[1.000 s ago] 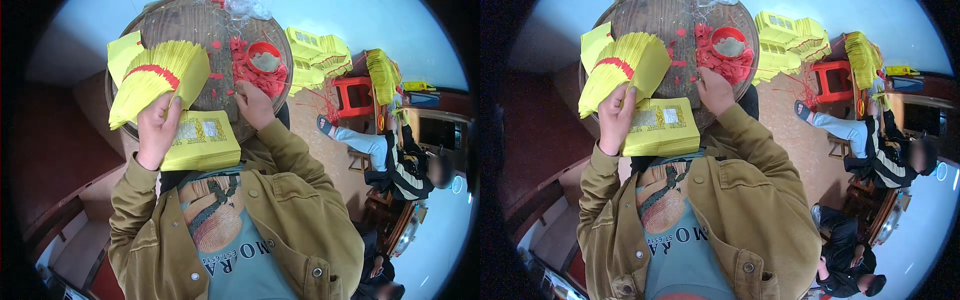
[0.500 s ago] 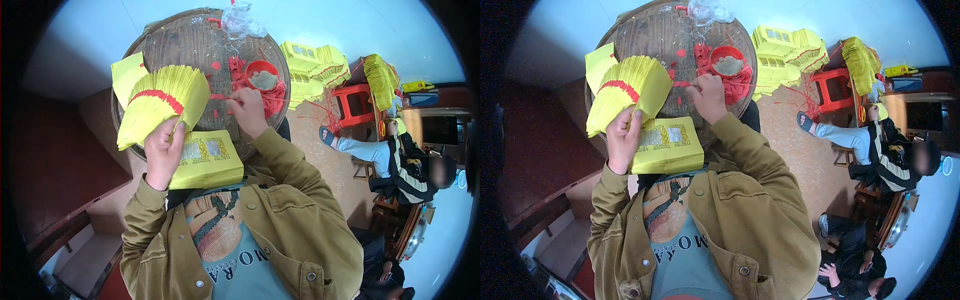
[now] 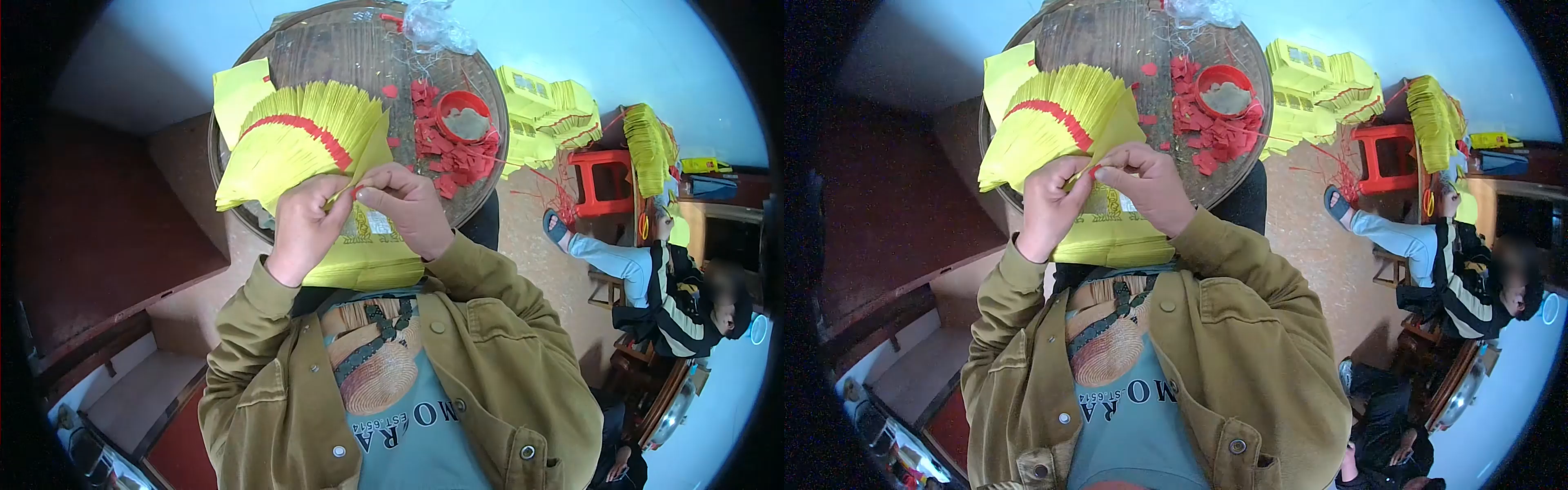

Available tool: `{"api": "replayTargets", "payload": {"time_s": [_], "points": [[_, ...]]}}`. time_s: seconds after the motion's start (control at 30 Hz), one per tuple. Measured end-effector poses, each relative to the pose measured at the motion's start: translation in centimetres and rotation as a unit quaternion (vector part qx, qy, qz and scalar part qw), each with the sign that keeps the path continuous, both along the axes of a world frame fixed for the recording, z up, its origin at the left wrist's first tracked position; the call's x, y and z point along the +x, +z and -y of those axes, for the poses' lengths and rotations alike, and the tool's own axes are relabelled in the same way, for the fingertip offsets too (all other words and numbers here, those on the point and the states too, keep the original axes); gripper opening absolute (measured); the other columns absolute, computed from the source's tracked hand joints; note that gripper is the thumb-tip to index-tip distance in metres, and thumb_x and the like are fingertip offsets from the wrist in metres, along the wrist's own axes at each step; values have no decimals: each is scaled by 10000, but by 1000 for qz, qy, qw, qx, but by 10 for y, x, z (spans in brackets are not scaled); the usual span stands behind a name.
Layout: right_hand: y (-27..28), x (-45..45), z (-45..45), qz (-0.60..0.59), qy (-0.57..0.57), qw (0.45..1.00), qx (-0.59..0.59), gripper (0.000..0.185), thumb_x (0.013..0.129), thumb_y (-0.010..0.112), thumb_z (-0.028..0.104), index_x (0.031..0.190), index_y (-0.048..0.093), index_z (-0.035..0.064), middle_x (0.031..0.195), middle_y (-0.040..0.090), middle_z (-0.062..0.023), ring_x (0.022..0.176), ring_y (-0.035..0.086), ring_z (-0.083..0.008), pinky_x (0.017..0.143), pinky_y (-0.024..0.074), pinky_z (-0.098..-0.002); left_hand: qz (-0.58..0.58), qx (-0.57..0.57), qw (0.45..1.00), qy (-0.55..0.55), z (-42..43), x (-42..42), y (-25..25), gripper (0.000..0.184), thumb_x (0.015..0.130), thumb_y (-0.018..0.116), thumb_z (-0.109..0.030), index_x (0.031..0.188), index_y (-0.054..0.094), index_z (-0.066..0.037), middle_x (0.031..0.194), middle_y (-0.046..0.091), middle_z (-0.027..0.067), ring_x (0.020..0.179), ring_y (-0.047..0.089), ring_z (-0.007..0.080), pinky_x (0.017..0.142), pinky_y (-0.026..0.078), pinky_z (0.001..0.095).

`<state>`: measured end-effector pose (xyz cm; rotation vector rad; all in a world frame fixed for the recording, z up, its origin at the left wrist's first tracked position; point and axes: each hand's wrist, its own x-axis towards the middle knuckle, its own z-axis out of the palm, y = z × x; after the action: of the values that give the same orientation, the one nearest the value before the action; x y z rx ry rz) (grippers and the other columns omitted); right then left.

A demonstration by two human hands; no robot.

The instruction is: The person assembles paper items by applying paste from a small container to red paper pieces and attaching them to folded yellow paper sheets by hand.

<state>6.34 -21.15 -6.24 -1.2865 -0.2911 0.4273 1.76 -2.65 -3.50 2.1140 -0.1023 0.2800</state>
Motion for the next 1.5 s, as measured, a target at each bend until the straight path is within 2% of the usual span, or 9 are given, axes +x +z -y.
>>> {"api": "replayTargets", "payload": {"time_s": [0.23, 0.53, 0.63, 0.7, 0.8, 1.1, 1.17, 1.33, 1.5], "points": [[-3, 4, 1, 166, -37, 975, -143, 125, 883, 805, 101, 949, 741, 17, 986, 679, -31, 944, 613, -90, 848, 494, -263, 17, 35, 998, -43, -1, 0, 1, 138, 883, 727, -18, 1019, 739, 5, 897, 746, 146, 799, 734, 262, 729, 558, 335], [-7, 19, 23, -193, 107, 975, -1, 381, 839, 853, 121, 1130, 616, 57, 1036, 647, 15, 943, 605, -66, 787, 496, -259, -32, 11, 994, -99, -6, -3, 0, 144, 869, 789, -40, 990, 735, 15, 836, 736, 118, 734, 704, 208, 674, 541, 320], [11, 22, 35, 88, -18, 988, -126, 423, 800, 869, 160, 1143, 635, 79, 1104, 673, -17, 1021, 636, -134, 838, 496, -301, -17, 21, 996, -91, -2, -1, 2, 126, 870, 787, -25, 973, 725, 13, 810, 727, 106, 714, 694, 182, 655, 531, 301], [32, 25, 37, 464, -79, 839, -273, 476, 770, 855, 209, 1191, 652, 119, 1159, 693, -55, 1091, 634, -224, 946, 449, -396, -16, 24, 995, -94, 0, -2, 4, 127, 868, 789, -16, 967, 714, 11, 797, 721, 100, 710, 692, 168, 650, 528, 291], [37, 13, 29, 465, -23, 816, -342, 480, 793, 807, 187, 1242, 651, 122, 1213, 712, -33, 1175, 600, -257, 1077, 343, -447, -96, 2, 992, -81, 1, -2, 6, 180, 859, 799, -1, 977, 664, 0, 800, 717, 88, 727, 692, 135, 666, 528, 272], [5, 17, 25, 395, 9, 882, -257, 382, 827, 770, 169, 1173, 613, 131, 1069, 736, 53, 1134, 608, -172, 1028, 339, -409, -86, -46, 991, -92, -1, -2, 3, 365, 850, 829, -64, 1074, 542, -36, 837, 728, 95, 764, 738, 227, 696, 543, 320], [2, 17, 24, 393, 0, 883, -256, 395, 827, 775, 172, 1177, 599, 123, 1064, 729, 51, 1127, 610, -170, 1023, 341, -405, -80, -55, 993, -74, 2, -3, 7, 269, 868, 771, 47, 1049, 582, -15, 859, 723, 51, 841, 708, 111, 746, 551, 258], [-1, 18, 30, 300, 14, 930, -212, 384, 823, 790, 183, 1159, 615, 121, 1052, 693, 34, 1121, 602, -172, 1008, 346, -393, -88, 35, 990, -105, -7, -7, 12, 112, 938, 695, 5, 1050, 688, 4, 826, 715, 62, 776, 677, 106, 691, 535, 268], [17, 18, 28, 434, -7, 856, -282, 295, 807, 799, 197, 1047, 641, 132, 956, 701, 35, 1002, 637, -214, 959, 379, -396, -83, 67, 987, -118, -7, -5, 11, 130, 973, 657, -41, 1077, 717, 7, 792, 695, 95, 676, 634, 135, 638, 510, 298]]}}
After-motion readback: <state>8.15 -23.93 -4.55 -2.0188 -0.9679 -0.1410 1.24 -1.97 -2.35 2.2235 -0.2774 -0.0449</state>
